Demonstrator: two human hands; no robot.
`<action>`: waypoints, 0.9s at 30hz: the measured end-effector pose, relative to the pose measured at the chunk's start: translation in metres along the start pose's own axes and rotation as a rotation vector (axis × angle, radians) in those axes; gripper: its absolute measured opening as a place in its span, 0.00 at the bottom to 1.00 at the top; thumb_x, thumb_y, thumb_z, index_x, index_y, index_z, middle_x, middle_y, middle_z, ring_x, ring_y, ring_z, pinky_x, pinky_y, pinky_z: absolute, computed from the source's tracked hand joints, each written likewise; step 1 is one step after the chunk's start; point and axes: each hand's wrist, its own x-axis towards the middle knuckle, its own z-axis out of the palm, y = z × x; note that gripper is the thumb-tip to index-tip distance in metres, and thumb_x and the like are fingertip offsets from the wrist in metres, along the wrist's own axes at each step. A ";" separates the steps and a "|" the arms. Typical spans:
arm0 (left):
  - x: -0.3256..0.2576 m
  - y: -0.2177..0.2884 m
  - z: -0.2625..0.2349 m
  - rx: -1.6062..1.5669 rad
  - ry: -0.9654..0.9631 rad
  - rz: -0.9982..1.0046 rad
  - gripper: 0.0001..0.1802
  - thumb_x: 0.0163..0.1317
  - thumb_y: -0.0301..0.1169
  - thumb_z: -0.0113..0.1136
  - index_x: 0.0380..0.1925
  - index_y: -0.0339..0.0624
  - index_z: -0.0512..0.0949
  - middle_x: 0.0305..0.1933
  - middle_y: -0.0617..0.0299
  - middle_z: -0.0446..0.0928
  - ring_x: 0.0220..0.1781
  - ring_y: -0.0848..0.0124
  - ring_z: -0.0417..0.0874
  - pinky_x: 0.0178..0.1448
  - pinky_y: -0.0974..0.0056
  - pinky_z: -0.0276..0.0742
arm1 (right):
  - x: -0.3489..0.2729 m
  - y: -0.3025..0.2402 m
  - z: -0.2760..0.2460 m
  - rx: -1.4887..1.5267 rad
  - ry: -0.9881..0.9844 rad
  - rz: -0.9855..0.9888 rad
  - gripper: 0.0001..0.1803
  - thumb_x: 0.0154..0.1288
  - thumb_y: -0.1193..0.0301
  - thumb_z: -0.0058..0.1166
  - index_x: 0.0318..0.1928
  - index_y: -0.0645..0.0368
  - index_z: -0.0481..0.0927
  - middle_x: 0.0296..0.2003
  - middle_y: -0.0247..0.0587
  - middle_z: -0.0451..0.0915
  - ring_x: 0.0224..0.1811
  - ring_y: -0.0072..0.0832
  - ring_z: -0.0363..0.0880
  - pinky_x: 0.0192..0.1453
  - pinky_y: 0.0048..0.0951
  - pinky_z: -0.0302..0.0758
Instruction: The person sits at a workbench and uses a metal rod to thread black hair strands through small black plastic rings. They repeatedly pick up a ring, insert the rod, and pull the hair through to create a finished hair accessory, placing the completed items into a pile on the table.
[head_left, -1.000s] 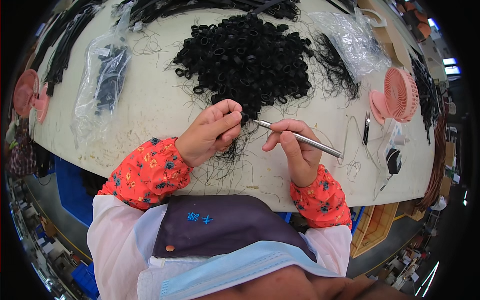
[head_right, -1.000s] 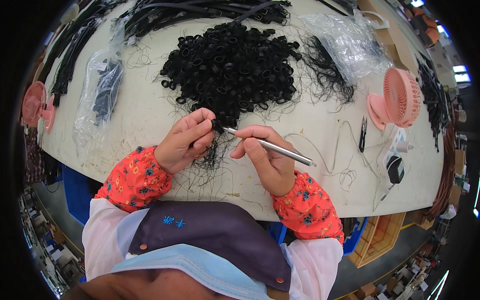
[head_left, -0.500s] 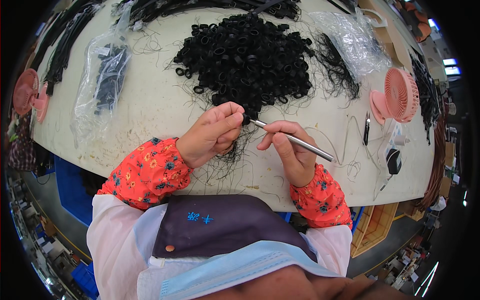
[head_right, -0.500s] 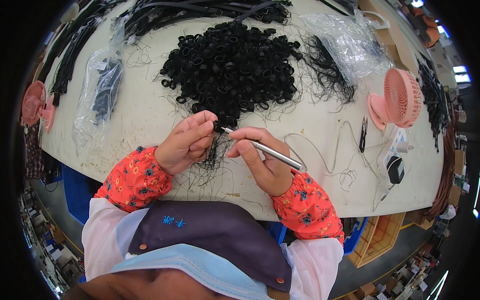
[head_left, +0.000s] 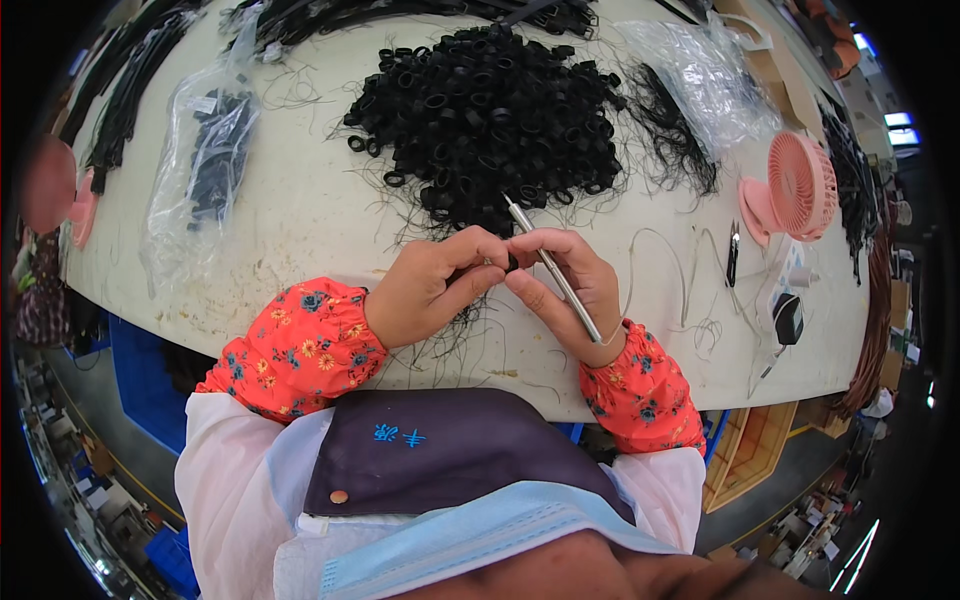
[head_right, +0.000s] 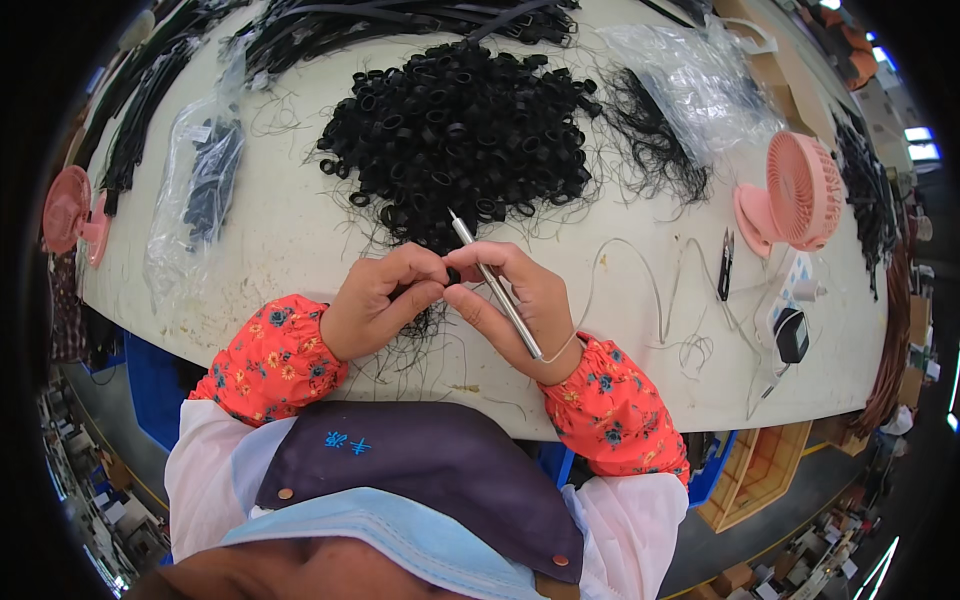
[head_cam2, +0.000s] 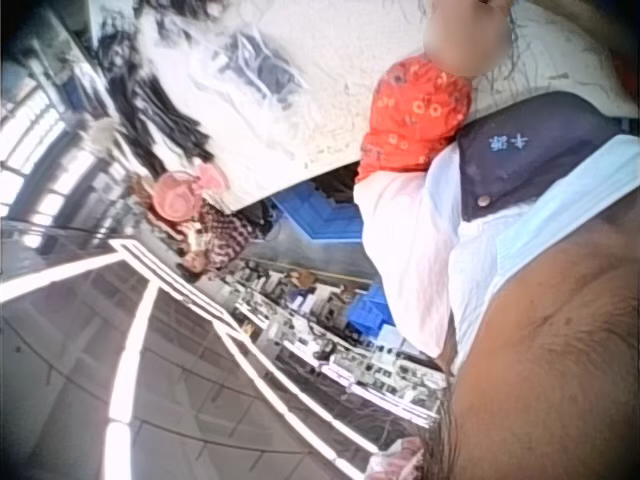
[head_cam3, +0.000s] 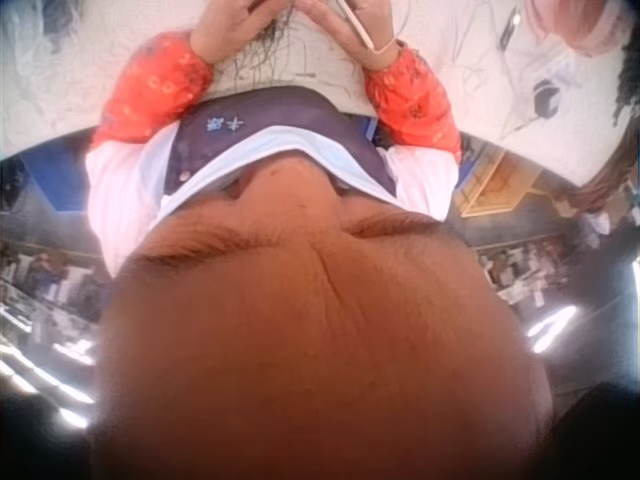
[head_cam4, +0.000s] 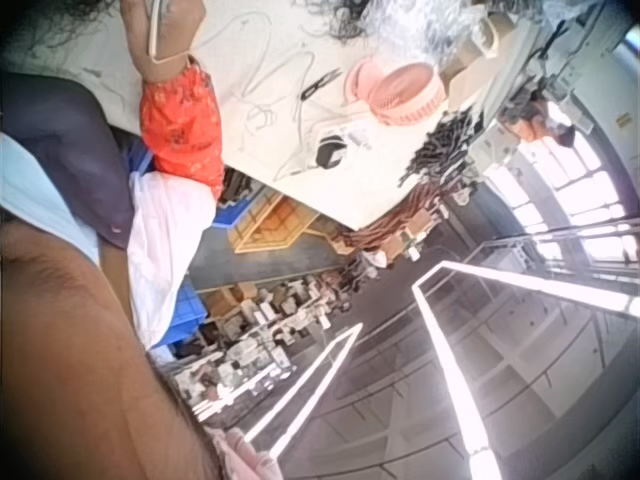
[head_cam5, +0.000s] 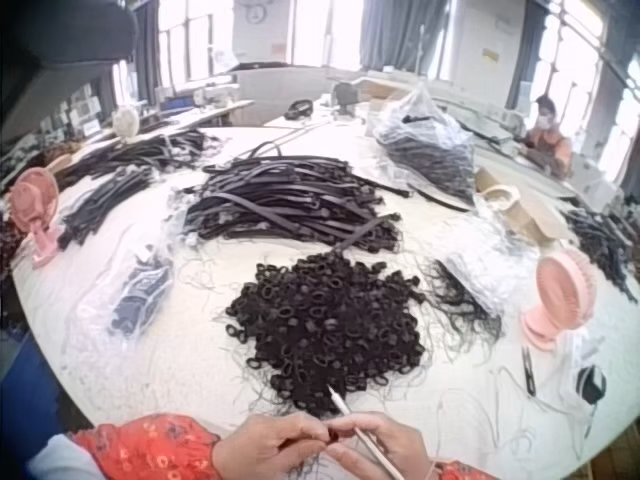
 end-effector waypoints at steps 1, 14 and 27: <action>0.000 0.001 0.002 0.045 0.004 0.031 0.05 0.66 0.22 0.54 0.41 0.38 0.71 0.27 0.67 0.73 0.27 0.86 0.69 0.32 0.77 0.64 | -0.001 0.000 0.000 0.065 -0.031 0.048 0.17 0.59 0.76 0.63 0.49 0.60 0.76 0.31 0.34 0.78 0.33 0.16 0.74 0.38 0.19 0.73; 0.001 -0.005 0.003 -0.393 0.010 -0.169 0.08 0.66 0.25 0.55 0.42 0.37 0.68 0.33 0.64 0.79 0.39 0.80 0.80 0.41 0.74 0.74 | 0.002 -0.004 -0.002 -0.209 -0.009 -0.097 0.21 0.52 0.80 0.64 0.49 0.57 0.76 0.29 0.36 0.79 0.32 0.23 0.80 0.36 0.22 0.76; 0.009 0.004 -0.008 -0.510 -0.104 -0.421 0.09 0.67 0.33 0.57 0.37 0.38 0.74 0.21 0.73 0.71 0.20 0.87 0.64 0.24 0.77 0.59 | 0.003 0.000 -0.001 -0.137 0.001 -0.262 0.22 0.53 0.84 0.61 0.50 0.58 0.76 0.39 0.41 0.81 0.34 0.25 0.80 0.39 0.23 0.77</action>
